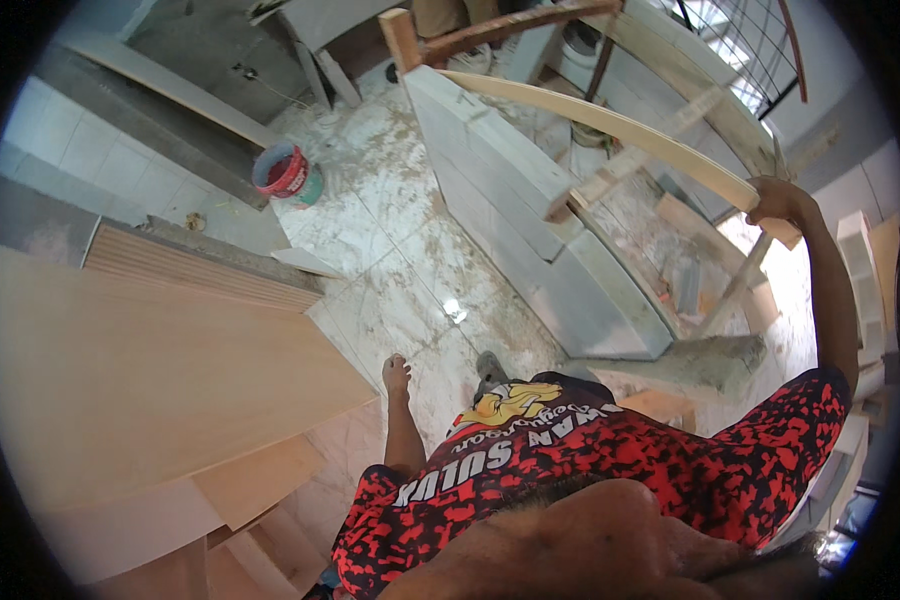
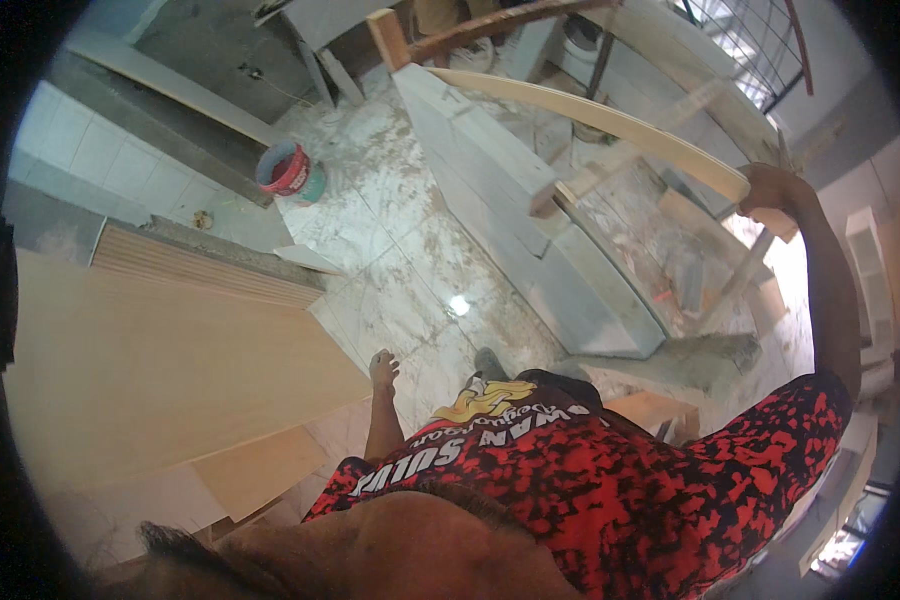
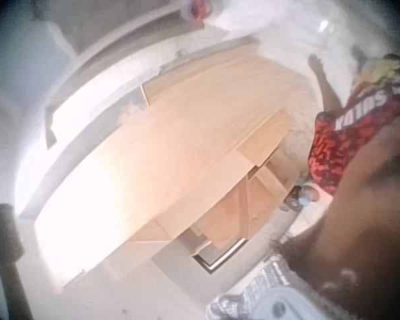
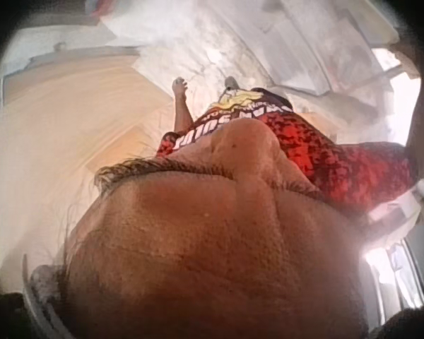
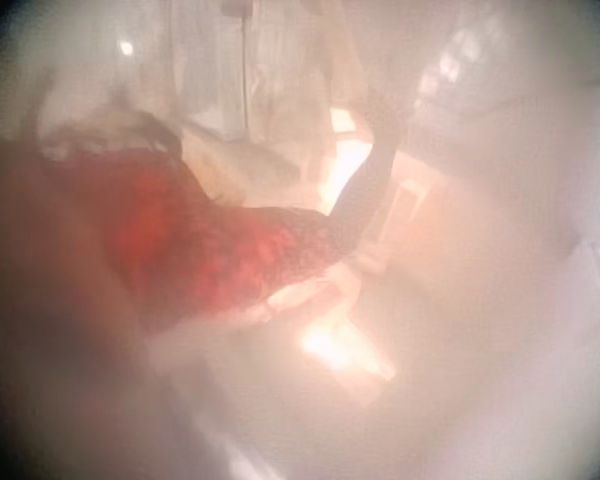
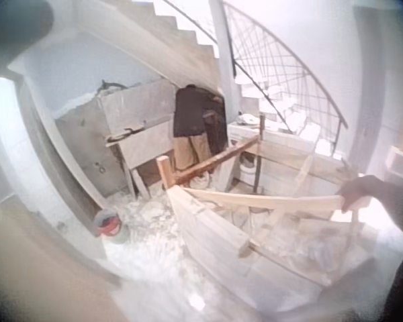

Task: The person uses a hand saw to cut through a piece of lumber while holding it against a wooden frame.

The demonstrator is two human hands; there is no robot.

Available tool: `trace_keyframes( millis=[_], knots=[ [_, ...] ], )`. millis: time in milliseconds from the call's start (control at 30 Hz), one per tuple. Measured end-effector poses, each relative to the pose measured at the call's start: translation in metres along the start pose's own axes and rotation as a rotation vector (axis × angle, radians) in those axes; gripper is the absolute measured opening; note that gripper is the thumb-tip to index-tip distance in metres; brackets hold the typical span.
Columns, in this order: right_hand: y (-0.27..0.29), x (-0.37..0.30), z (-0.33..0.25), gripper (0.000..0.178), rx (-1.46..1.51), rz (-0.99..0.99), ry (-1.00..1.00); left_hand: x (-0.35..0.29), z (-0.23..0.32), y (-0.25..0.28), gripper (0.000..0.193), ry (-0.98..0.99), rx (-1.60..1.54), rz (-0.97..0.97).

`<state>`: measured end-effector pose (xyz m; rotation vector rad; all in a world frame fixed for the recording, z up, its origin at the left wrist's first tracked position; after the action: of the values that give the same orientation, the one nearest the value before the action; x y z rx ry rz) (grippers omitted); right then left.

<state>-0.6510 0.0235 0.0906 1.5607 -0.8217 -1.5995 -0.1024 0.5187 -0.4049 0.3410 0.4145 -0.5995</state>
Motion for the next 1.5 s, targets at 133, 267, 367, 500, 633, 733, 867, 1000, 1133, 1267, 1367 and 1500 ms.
trace_keyframes(
  millis=[133, 267, 367, 500, 633, 733, 867, 1000, 1133, 1267, 1367, 1500],
  knots=[
    [0.062, 0.033, 0.019, 0.038, -0.116, 0.217, -0.094, 0.031, 0.059, -0.015, 0.035, -0.128, 0.010, -0.103],
    [0.040, 0.050, 0.040, 0.047, -0.074, 0.217, -0.155, 0.069, 0.174, -0.081, 0.047, -0.212, -0.116, -0.244],
    [0.029, 0.081, 0.047, 0.054, 0.011, 0.266, -0.102, 0.112, 0.247, -0.118, 0.050, -0.292, -0.264, -0.295],
    [-0.029, 0.105, 0.113, 0.050, -0.015, 0.116, -0.257, 0.225, 0.386, -0.195, 0.046, -0.371, -0.498, -0.360],
    [-0.053, 0.104, 0.099, 0.048, 0.242, 0.105, -0.361, 0.359, 0.488, -0.249, 0.043, -0.364, -0.637, -0.339],
    [-0.098, 0.124, 0.147, 0.046, 0.101, -0.013, -0.416, 0.434, 0.543, -0.295, 0.042, -0.358, -0.538, -0.395],
    [-0.104, 0.115, 0.123, 0.043, 0.128, -0.113, -0.433, 0.473, 0.584, -0.363, 0.036, -0.350, -0.291, -0.563],
    [-0.099, 0.116, 0.117, 0.041, -0.009, -0.140, -0.520, 0.526, 0.594, -0.442, 0.042, -0.468, -0.119, -0.878],
    [-0.113, 0.091, 0.114, 0.040, -0.181, -0.248, -0.566, 0.523, 0.598, -0.524, 0.048, -0.729, 0.609, -1.178],
    [-0.117, 0.040, 0.072, 0.040, -0.041, -0.297, -0.795, 0.471, 0.564, -0.559, 0.053, -0.414, 0.588, -1.382],
    [-0.071, 0.067, -0.008, 0.039, -0.246, -0.247, -0.688, 0.460, 0.565, -0.563, 0.059, -0.224, 0.475, -1.530],
    [-0.083, 0.043, -0.043, 0.026, -0.243, -0.186, -0.588, 0.421, 0.581, -0.574, 0.068, -0.425, 0.281, -1.662]
  ],
)
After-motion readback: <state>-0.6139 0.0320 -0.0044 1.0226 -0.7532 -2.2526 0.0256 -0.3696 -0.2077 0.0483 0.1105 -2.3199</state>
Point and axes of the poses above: each hand's wrist, its own x-axis towards the middle knuckle, its own y-axis out of the back of the hand, z = x × y, the point moved 9 cm from there along x, towards the middle knuckle, and after that the axes turned 13 degrees about -y, right-handed, at the moved point
